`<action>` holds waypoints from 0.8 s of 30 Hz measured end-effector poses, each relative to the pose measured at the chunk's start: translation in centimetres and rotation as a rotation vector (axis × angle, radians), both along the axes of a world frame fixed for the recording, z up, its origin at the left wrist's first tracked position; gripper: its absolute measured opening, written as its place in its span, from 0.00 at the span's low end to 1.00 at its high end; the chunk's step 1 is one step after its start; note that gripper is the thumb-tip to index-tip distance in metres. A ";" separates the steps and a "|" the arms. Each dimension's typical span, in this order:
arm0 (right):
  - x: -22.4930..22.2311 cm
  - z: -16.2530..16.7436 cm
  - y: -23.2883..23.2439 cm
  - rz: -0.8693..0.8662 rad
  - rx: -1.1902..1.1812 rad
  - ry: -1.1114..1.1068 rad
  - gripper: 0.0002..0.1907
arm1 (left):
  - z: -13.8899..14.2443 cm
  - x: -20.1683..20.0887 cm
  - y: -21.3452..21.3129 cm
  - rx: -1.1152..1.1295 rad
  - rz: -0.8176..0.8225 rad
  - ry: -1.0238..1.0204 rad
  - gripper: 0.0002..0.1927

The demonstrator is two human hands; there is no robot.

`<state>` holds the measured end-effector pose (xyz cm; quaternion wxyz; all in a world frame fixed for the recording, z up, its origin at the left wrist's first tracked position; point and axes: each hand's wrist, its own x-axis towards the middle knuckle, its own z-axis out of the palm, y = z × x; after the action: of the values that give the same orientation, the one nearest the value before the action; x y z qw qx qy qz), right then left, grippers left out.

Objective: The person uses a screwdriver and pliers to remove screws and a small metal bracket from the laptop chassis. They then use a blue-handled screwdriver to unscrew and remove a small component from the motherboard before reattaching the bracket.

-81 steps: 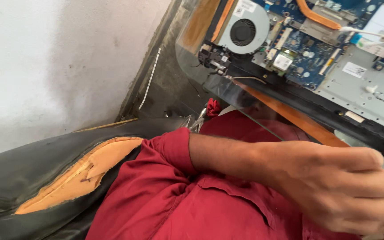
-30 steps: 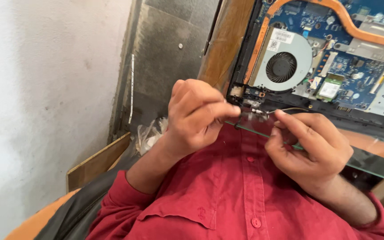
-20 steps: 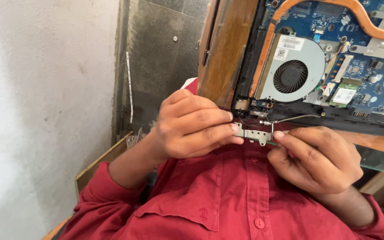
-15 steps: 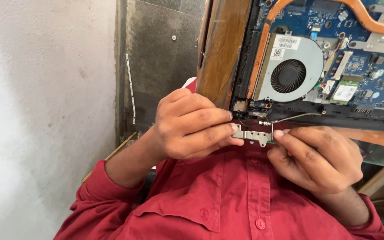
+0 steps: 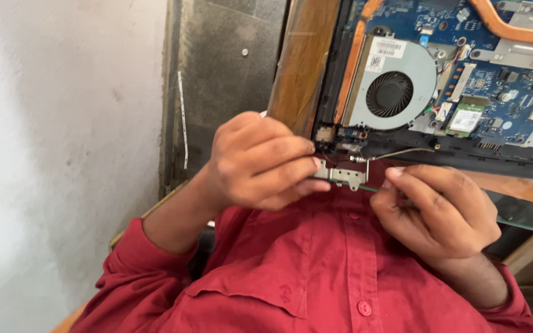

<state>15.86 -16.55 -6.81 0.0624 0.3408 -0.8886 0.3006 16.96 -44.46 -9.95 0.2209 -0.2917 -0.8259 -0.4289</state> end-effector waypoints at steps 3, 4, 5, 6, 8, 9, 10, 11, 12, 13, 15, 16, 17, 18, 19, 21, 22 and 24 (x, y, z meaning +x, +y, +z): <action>-0.6 0.7 0.6 0.072 -0.021 0.008 0.14 | 0.9 0.0 0.5 0.019 -0.013 -0.046 0.13; -0.9 0.9 0.7 0.101 -0.021 0.014 0.14 | 1.3 0.0 0.7 0.022 -0.005 -0.070 0.12; -1.1 1.0 0.8 0.125 -0.038 -0.002 0.15 | 1.5 0.0 0.9 0.026 0.003 -0.094 0.12; -1.4 1.2 0.8 0.147 -0.054 -0.015 0.15 | 1.8 0.1 1.2 0.029 0.016 -0.098 0.12; -2.0 1.3 0.8 0.175 -0.060 -0.018 0.16 | 1.9 -0.1 1.8 0.043 0.032 -0.106 0.12; -2.1 1.4 0.7 0.177 -0.050 -0.017 0.16 | 1.9 -0.1 2.1 0.049 0.059 -0.118 0.12; -2.0 1.5 0.5 0.176 -0.037 -0.022 0.16 | 2.0 -0.1 2.3 0.059 0.082 -0.137 0.12; -1.8 1.5 0.2 0.144 -0.021 -0.026 0.16 | 2.1 0.0 2.6 0.073 0.102 -0.158 0.12; -1.7 1.6 -0.1 0.115 -0.002 -0.023 0.16 | 2.3 0.1 2.9 0.114 0.123 -0.224 0.11; -1.6 1.5 -0.4 0.086 0.013 -0.010 0.16 | 2.6 0.2 2.9 0.151 0.145 -0.282 0.10; -1.6 1.3 -1.3 0.056 -0.004 0.014 0.17 | 3.1 -0.3 2.6 0.172 0.181 -0.378 0.09; -1.5 1.2 -1.8 0.038 -0.014 0.016 0.18 | 3.4 -0.5 2.3 0.162 0.192 -0.431 0.09; -1.3 1.3 -2.1 0.024 -0.002 0.009 0.18 | 3.8 -0.6 2.0 0.156 0.203 -0.492 0.09; -1.2 1.4 -2.4 0.010 0.009 0.005 0.18 | 4.2 -0.7 1.5 0.136 0.169 -0.524 0.09; -1.2 1.3 -2.8 -0.008 0.019 0.011 0.19 | 4.5 -1.0 0.8 0.113 0.132 -0.545 0.08; -1.1 1.3 -3.3 -0.036 0.037 0.012 0.18 | 4.8 -1.7 -0.4 0.105 0.053 -0.581 0.08; -0.9 1.3 -3.5 -0.048 0.045 0.003 0.18 | 4.9 -1.9 -1.1 0.116 0.012 -0.604 0.07; -0.6 1.2 -3.9 -0.068 0.029 -0.017 0.17 | 5.0 -2.1 -1.8 0.132 -0.025 -0.655 0.07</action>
<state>15.29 -20.44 -5.61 0.0599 0.3088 -0.9045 0.2881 14.90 -46.26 -4.97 -0.0432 -0.1335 -0.8199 -0.5551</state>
